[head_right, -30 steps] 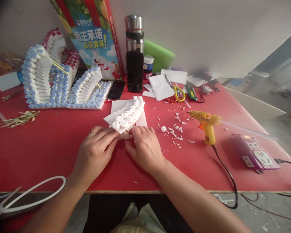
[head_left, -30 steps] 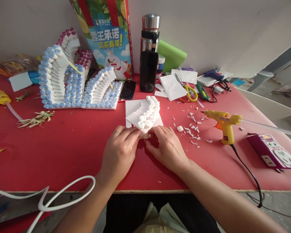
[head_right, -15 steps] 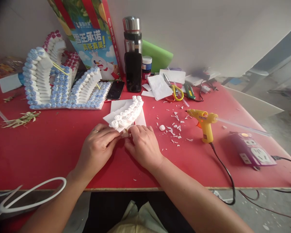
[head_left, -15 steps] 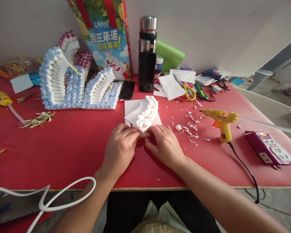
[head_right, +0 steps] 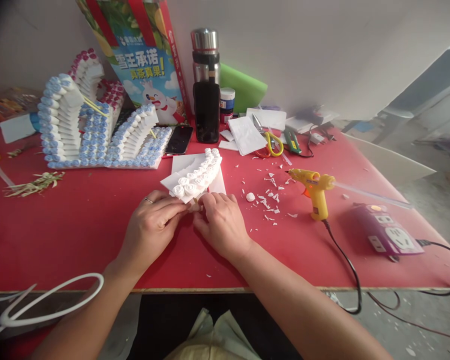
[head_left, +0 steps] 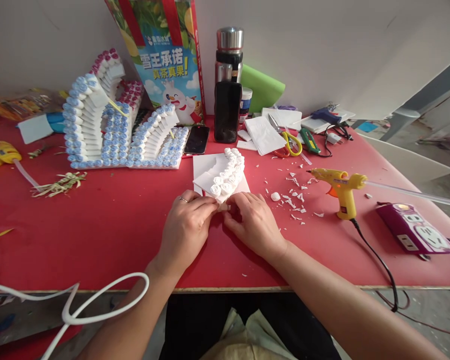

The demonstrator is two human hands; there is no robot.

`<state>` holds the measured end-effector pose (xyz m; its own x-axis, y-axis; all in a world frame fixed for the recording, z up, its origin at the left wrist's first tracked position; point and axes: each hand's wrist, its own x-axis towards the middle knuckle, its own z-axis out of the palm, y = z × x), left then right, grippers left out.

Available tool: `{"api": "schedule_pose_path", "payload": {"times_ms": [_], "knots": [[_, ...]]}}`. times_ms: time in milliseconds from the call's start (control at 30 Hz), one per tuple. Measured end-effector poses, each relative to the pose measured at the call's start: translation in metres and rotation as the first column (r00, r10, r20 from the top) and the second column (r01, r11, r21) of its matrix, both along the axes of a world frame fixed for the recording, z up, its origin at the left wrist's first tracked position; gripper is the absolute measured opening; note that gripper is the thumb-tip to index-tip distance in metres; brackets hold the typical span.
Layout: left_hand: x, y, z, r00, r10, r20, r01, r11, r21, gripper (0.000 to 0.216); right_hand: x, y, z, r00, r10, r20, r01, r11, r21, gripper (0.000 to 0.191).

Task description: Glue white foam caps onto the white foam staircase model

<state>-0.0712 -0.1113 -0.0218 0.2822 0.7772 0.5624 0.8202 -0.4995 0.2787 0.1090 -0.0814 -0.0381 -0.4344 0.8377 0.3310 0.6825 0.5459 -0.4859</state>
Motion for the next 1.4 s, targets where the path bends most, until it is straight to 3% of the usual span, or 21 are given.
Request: {"api": "schedule_pose_path", "payload": {"times_ms": [633,1400], "knots": [[-0.0013,-0.0027,-0.0032,0.999,0.041,-0.034,-0.040,0.999,0.037,0.019,0.0058,-0.0012,0.0007,0.999,0.037,-0.031,-0.036,0.999,0.008,0.015],[-0.0020,-0.0005,-0.0067,1.000,0.009,-0.001,-0.009,1.000,-0.007,0.019,0.0045,0.0017,0.0010,0.998,0.058,0.017,-0.059,0.998,0.023,0.007]]}}
